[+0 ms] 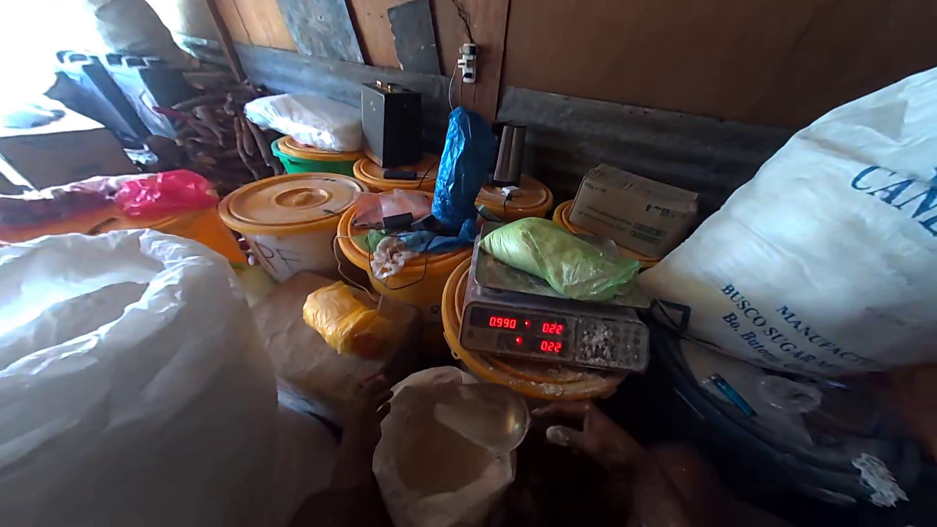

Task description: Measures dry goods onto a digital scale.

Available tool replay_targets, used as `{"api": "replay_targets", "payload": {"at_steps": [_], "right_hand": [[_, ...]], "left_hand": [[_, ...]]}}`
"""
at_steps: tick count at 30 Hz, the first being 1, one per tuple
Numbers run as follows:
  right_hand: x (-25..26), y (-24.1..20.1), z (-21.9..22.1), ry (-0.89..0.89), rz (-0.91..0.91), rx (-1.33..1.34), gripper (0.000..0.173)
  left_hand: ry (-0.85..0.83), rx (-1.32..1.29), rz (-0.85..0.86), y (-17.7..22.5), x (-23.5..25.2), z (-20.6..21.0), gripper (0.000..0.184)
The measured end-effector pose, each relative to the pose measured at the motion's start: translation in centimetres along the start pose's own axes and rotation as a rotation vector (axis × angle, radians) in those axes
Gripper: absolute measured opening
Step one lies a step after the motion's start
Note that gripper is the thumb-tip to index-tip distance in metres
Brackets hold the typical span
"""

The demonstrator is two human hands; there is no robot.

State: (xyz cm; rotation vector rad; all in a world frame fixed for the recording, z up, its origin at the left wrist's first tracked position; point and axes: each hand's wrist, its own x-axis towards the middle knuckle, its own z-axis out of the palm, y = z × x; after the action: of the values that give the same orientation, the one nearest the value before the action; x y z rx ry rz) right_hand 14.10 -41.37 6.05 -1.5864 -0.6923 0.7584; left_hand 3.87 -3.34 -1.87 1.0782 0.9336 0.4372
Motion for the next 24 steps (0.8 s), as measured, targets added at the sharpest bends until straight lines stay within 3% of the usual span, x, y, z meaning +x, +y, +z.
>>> {"api": "replay_targets", "payload": {"at_steps": [7,11,16,20,24], "right_hand": [[-7.9,-5.2,-4.7,0.186,-0.223,0.000,0.028],[-8.3,-6.7,-4.4,0.254,-0.234,-0.133,0.028],[-2.2,-4.1,0.7,0.073,0.009,-0.309,0.030],[5.6,1.4,6.6,-0.157,0.155,-0.440,0.032],[12.1,5.8,12.3,-0.267,0.345,-0.704,0.033]], "left_hand": [[0.004,0.016,0.011,-0.8,-0.5,-0.3,0.036],[-0.002,0.018,0.014,-0.9,-1.5,-0.1,0.038],[-0.012,-0.004,0.049,-0.7,-3.8,0.1,0.039],[0.020,-0.056,0.027,-0.4,-4.5,-0.9,0.038],[0.034,-0.068,-0.004,-0.4,-4.0,-2.2,0.037]]}}
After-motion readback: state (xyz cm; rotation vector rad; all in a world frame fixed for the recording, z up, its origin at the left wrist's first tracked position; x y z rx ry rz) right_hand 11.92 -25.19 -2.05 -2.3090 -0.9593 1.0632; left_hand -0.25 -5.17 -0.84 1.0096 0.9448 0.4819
